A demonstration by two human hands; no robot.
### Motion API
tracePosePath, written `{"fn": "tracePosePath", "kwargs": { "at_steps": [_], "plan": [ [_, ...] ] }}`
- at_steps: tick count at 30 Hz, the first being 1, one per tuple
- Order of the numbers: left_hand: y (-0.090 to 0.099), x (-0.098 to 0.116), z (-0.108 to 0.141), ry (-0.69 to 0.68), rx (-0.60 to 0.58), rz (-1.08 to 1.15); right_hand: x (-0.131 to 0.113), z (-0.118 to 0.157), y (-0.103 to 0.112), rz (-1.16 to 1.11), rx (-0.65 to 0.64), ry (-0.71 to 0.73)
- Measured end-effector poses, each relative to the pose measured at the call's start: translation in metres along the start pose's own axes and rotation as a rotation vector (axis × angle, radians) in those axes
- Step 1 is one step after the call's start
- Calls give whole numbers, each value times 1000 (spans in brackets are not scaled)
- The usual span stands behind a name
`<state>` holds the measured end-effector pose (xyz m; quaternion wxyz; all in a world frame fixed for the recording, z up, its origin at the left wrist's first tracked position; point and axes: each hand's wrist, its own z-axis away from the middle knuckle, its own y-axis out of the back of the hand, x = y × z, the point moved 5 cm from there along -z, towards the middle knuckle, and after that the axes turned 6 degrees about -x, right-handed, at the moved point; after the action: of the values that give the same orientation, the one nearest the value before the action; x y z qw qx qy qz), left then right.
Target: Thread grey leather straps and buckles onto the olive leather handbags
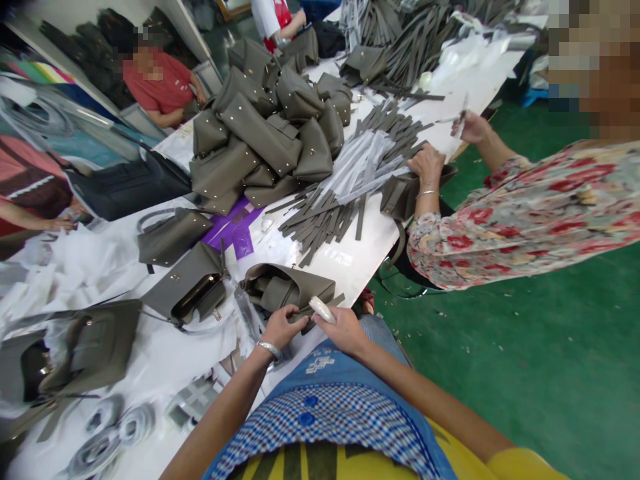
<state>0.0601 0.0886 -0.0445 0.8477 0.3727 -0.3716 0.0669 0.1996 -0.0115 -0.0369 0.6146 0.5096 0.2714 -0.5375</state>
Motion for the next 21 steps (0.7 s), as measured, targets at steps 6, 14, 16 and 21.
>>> {"fn": "tracePosePath", "kwargs": {
  "at_steps": [6, 14, 16, 21],
  "plan": [
    [-1, 4, 3, -50, 0, -41, 2, -1, -6, 47, -3, -11],
    [-7, -2, 3, -73, 74, 19, -6, -1, -10, 212, -38, -24],
    [-10, -7, 0, -100, 62, 27, -5, -1, -12, 175, -20, -20],
    [-16, -20, -9, -139, 73, 36, 12, -10, -17, -131, 96, -142]
  ]
}}
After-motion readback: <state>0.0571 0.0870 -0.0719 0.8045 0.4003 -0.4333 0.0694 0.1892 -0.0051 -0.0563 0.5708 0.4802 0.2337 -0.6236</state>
